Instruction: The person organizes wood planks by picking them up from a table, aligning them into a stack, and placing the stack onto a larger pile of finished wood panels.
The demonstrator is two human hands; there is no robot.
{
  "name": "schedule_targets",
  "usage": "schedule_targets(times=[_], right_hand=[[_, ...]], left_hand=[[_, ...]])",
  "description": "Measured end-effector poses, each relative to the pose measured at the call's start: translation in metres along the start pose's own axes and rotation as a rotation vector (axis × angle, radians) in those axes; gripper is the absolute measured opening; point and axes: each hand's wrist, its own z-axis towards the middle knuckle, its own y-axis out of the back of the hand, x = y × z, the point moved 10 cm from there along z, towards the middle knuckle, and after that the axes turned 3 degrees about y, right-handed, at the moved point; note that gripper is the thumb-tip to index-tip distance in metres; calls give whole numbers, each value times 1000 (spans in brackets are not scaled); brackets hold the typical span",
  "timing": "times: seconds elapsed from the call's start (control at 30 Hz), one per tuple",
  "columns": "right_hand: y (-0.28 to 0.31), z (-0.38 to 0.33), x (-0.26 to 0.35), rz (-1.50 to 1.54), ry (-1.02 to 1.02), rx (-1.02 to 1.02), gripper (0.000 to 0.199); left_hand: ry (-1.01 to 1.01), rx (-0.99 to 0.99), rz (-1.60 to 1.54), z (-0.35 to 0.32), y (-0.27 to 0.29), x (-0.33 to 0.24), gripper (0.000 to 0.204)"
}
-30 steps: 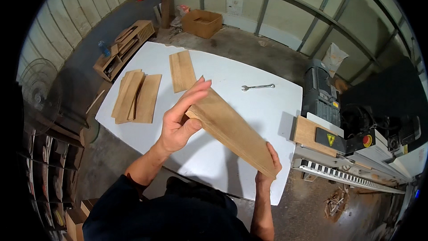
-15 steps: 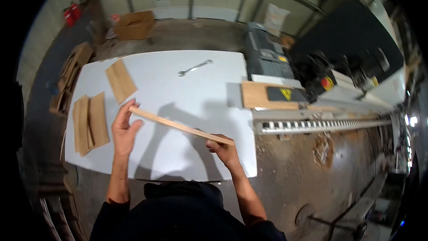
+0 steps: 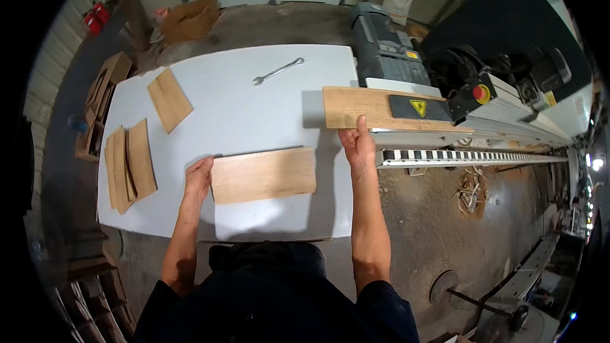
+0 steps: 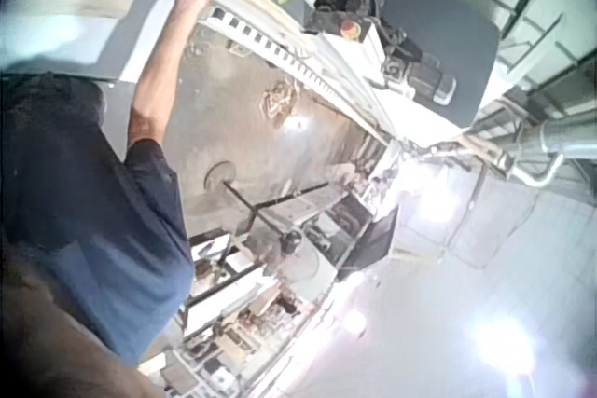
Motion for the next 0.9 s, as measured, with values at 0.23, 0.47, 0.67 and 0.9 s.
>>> schedule_targets(times=[0.23,0.47,0.67,0.9], right_hand=[[-30,-23,-50,-58,-116,-17,18],[-88,-158,-142,-81,-290,202,18],[-106,-165,-142,-117,-265,315,25],[-156,-141,-28,-182,119,427,58]], left_hand=[[-310,-180,479,-18,13,-30,36],[-141,226,84,-88,-81,-52,32],[-355,265,-97,-130,-59,-96,20],[-732,322,65,-175,-30,-156,22]])
